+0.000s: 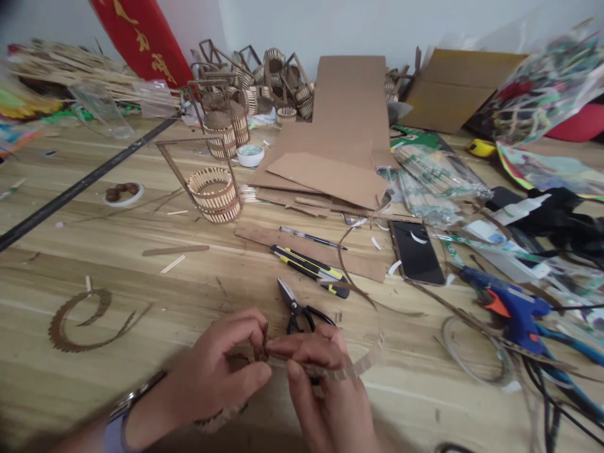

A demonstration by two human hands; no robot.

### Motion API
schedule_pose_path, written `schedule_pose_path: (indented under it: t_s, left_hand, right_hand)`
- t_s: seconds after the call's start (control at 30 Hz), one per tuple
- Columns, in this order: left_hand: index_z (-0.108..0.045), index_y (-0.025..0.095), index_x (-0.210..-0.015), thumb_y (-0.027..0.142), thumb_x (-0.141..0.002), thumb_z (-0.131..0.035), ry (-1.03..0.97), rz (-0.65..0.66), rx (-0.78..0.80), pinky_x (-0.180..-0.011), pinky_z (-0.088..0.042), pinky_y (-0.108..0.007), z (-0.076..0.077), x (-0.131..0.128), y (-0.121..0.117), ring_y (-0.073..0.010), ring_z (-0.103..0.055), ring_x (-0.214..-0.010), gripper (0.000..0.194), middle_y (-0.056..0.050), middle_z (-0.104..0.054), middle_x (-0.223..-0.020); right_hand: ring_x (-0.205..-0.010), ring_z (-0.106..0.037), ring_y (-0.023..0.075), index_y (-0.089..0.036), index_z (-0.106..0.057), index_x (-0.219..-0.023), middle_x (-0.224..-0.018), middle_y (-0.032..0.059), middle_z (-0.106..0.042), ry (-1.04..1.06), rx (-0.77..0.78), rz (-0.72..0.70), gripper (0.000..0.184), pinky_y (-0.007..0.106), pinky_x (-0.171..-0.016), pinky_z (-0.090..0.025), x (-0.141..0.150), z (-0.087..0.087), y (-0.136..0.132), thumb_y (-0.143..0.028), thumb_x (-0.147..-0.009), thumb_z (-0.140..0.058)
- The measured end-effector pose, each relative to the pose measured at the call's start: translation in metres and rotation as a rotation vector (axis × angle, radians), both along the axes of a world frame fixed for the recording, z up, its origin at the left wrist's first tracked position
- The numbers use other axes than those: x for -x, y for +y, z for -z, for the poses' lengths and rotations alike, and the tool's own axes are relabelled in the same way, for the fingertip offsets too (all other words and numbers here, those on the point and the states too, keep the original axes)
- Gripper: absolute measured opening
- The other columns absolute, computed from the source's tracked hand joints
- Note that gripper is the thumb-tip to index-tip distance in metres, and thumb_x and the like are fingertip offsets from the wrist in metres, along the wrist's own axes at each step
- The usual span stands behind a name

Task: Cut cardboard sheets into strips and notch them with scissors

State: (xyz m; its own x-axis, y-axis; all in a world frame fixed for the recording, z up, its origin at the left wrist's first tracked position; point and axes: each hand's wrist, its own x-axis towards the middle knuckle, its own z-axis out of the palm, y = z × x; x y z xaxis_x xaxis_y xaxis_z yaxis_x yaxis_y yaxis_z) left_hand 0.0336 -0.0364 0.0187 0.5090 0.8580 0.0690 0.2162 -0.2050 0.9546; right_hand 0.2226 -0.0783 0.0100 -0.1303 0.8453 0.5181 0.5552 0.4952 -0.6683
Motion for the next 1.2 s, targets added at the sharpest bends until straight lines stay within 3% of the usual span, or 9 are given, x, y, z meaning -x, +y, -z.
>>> schedule_pose_path:
  t_s: [0.13, 0.27, 0.5, 0.67, 0.77, 0.9, 1.03, 1.13, 1.2]
  left_hand:
    - [-0.051, 0.021, -0.071, 0.015, -0.085, -0.055, -0.020, -0.014, -0.047, -0.072, -0.042, -0.023, 0.001, 0.000, 0.000, -0.0131, -0.057, -0.077, 0.016, 0.001, -0.060, -0.080]
    - [-0.048, 0.021, -0.068, 0.009, -0.080, -0.054, -0.011, -0.017, -0.087, -0.071, -0.043, -0.022, 0.002, 0.000, -0.002, -0.0127, -0.058, -0.077, 0.017, 0.001, -0.060, -0.080]
    - [-0.042, 0.021, -0.067, 0.008, -0.077, -0.049, 0.023, 0.020, -0.125, -0.068, -0.041, -0.022, 0.000, -0.001, -0.003, -0.0128, -0.057, -0.074, 0.018, 0.001, -0.059, -0.077]
    - [-0.055, 0.021, -0.076, 0.019, -0.081, -0.059, 0.071, -0.011, 0.034, -0.073, -0.042, -0.025, 0.002, -0.001, -0.001, -0.0156, -0.059, -0.079, 0.007, 0.001, -0.062, -0.080]
    - [-0.056, 0.020, -0.077, 0.016, -0.085, -0.052, 0.093, 0.058, 0.010, -0.073, -0.042, -0.026, -0.001, -0.001, 0.001, -0.0160, -0.058, -0.079, 0.010, 0.000, -0.062, -0.080]
    - [-0.055, 0.020, -0.075, 0.013, -0.086, -0.047, 0.141, 0.112, -0.043, -0.069, -0.040, -0.025, -0.007, 0.002, 0.003, -0.0145, -0.056, -0.075, 0.015, 0.001, -0.059, -0.076]
    - [-0.058, 0.021, -0.078, 0.026, -0.093, -0.049, 0.178, 0.090, 0.116, -0.059, -0.038, -0.023, -0.011, 0.006, 0.003, -0.0131, -0.055, -0.066, 0.018, 0.003, -0.059, -0.068]
    - [-0.057, 0.022, -0.083, 0.037, -0.096, -0.047, 0.110, 0.053, 0.337, -0.050, -0.039, -0.020, -0.012, 0.012, 0.003, -0.0110, -0.053, -0.054, 0.022, 0.005, -0.057, -0.063]
    - [-0.057, 0.022, -0.085, 0.043, -0.095, -0.050, 0.065, -0.016, 0.443, -0.046, -0.039, -0.019, -0.015, 0.022, 0.005, -0.0097, -0.050, -0.047, 0.024, 0.006, -0.057, -0.061]
  right_hand:
    - [-0.077, -0.078, 0.0202, -0.029, -0.052, -0.103, -0.089, -0.0004, -0.081, -0.006, -0.045, -0.052, 0.013, 0.036, -0.080, -0.056, 0.002, -0.004, 0.005, -0.020, -0.096, -0.056]
    - [-0.074, -0.078, 0.0184, -0.029, -0.058, -0.100, -0.088, -0.0021, -0.081, -0.057, -0.097, -0.090, 0.018, 0.033, -0.072, -0.053, 0.002, -0.009, 0.010, -0.013, -0.091, -0.060]
    - [-0.074, -0.075, 0.0174, -0.030, -0.061, -0.098, -0.079, -0.0023, -0.079, -0.007, 0.010, 0.053, 0.013, 0.030, -0.069, -0.054, -0.001, -0.007, 0.005, -0.020, -0.099, -0.052]
    - [-0.072, -0.076, 0.0209, -0.029, -0.060, -0.103, -0.082, 0.0001, -0.080, -0.005, -0.035, 0.019, 0.014, 0.035, -0.074, -0.056, 0.002, -0.003, 0.004, -0.018, -0.097, -0.054]
    - [-0.071, -0.077, 0.0204, -0.030, -0.058, -0.100, -0.079, -0.0006, -0.080, 0.038, 0.024, 0.008, 0.012, 0.034, -0.074, -0.058, 0.002, -0.003, 0.005, -0.020, -0.099, -0.052]
    - [-0.068, -0.077, 0.0162, -0.031, -0.054, -0.099, -0.074, -0.0022, -0.078, 0.168, 0.094, -0.031, 0.013, 0.025, -0.062, -0.059, 0.001, -0.007, 0.008, -0.028, -0.106, -0.044]
    - [-0.081, -0.078, 0.0177, -0.029, -0.052, -0.093, -0.087, 0.0013, -0.080, 0.218, 0.047, -0.025, 0.013, 0.027, -0.069, -0.062, 0.003, -0.021, 0.007, -0.034, -0.105, -0.048]
    - [-0.069, -0.075, 0.0194, -0.030, -0.050, -0.095, -0.076, -0.0005, -0.077, 0.304, 0.058, -0.092, 0.011, 0.033, -0.065, -0.063, -0.003, -0.040, 0.005, -0.033, -0.105, -0.047]
    - [-0.064, -0.074, 0.0207, -0.031, -0.049, -0.096, -0.069, -0.0013, -0.074, 0.309, 0.080, -0.014, 0.010, 0.036, -0.065, -0.063, -0.018, -0.053, 0.003, -0.031, -0.105, -0.045]
